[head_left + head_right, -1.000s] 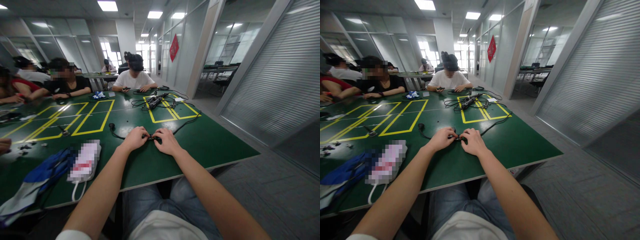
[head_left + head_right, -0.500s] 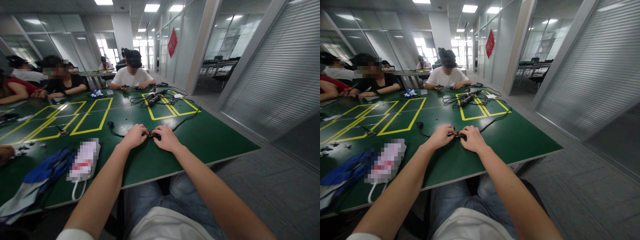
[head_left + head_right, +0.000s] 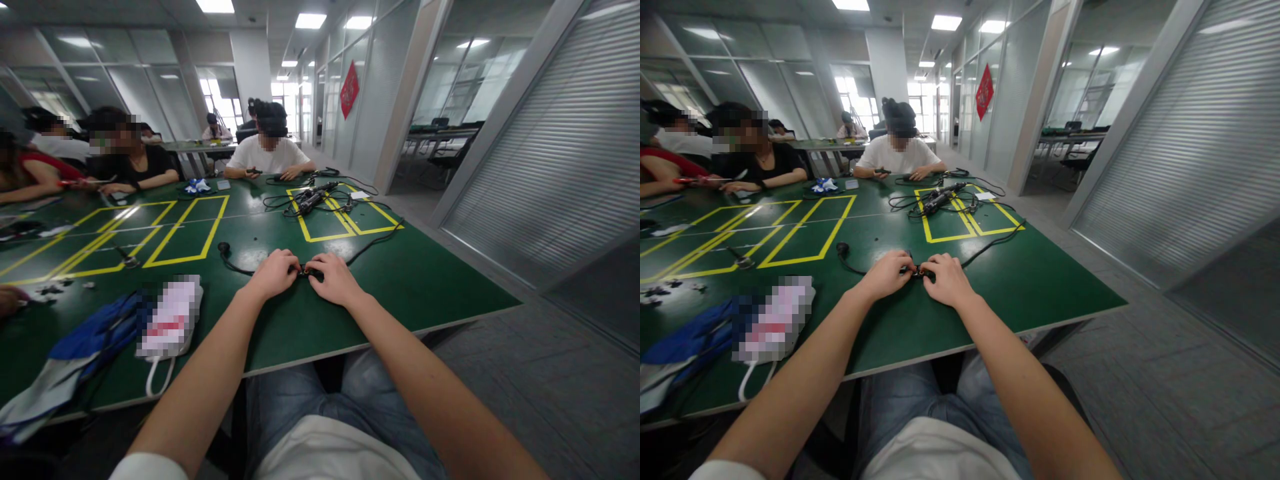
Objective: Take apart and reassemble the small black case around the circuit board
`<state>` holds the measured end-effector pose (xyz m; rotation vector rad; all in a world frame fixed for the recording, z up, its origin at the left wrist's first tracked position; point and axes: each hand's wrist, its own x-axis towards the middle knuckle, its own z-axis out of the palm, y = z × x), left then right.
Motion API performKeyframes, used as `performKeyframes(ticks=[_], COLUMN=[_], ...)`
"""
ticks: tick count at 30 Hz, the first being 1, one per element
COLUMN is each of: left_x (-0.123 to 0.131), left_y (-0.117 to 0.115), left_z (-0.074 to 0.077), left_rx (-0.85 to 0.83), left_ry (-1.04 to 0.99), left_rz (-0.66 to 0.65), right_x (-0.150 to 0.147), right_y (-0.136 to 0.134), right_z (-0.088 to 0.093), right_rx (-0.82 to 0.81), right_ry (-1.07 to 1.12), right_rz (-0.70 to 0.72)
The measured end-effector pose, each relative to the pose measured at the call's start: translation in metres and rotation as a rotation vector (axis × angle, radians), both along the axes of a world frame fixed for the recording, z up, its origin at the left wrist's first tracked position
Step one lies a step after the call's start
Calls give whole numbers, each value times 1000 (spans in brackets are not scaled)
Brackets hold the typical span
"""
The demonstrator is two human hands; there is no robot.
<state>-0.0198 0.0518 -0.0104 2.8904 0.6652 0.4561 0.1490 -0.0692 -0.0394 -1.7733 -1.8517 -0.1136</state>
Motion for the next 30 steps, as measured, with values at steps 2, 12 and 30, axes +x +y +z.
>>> performKeyframes(ticks=[2, 12, 30], left_x=[0, 1, 7], left_y=[0, -1, -7], left_z=[0, -2, -10], left_rx=[5, -36, -1], left_ry=[-3, -20, -1], left_rz=[0, 14, 40], right_x=[0, -2, -1], right_y=[0, -2, 2], right_z=[-1, 0, -5], right_rx=[-2, -14, -13], right_ry=[-2, -22, -25], right_rz=[0, 9, -14])
